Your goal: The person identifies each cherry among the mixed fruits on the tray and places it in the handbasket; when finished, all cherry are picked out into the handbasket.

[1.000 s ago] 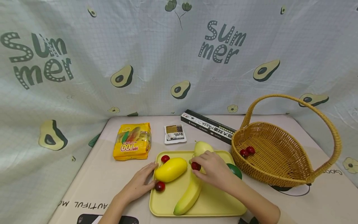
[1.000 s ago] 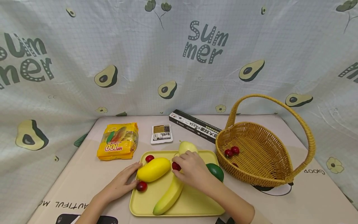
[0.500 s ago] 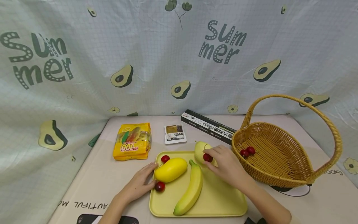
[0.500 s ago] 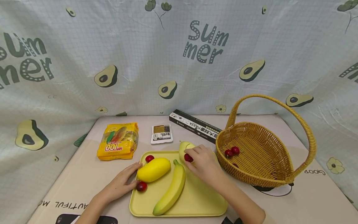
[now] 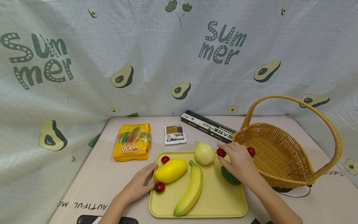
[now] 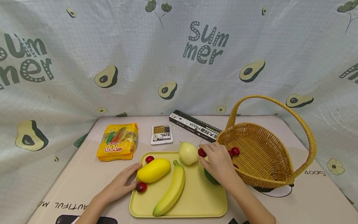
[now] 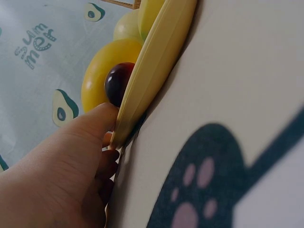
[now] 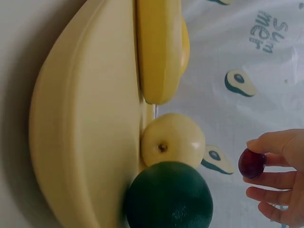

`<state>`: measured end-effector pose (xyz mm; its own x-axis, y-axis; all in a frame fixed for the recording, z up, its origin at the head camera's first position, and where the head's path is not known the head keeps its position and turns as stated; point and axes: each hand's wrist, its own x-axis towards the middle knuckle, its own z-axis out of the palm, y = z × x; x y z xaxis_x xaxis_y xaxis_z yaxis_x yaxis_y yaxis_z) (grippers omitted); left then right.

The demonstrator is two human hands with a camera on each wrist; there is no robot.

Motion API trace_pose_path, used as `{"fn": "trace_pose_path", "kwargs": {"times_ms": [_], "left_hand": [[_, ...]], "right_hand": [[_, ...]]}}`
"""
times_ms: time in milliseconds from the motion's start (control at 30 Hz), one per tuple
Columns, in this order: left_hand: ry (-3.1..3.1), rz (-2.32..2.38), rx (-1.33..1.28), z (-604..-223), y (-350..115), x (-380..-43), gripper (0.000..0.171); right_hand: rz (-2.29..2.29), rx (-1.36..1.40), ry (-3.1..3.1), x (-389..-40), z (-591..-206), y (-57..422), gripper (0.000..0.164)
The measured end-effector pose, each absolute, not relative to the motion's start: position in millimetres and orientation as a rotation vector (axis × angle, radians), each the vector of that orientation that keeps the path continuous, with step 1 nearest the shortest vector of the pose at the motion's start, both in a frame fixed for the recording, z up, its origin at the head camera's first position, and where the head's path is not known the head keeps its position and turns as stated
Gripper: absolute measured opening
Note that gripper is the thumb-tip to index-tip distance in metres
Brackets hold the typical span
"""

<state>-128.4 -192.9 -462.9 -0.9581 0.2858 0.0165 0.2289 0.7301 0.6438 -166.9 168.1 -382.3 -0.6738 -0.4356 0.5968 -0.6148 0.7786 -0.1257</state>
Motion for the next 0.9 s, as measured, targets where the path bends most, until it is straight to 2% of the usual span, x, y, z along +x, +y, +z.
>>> {"fn": "trace_pose_path", "kwargs": {"times_ms": [900], "left_hand": [[2.844,1.051,0.409,-463.6,-192.8,-128.6,0.058]], "right_hand": [[0.530,0.392,-2.731,-195.3,-382.8,231.7,0.038]]}}
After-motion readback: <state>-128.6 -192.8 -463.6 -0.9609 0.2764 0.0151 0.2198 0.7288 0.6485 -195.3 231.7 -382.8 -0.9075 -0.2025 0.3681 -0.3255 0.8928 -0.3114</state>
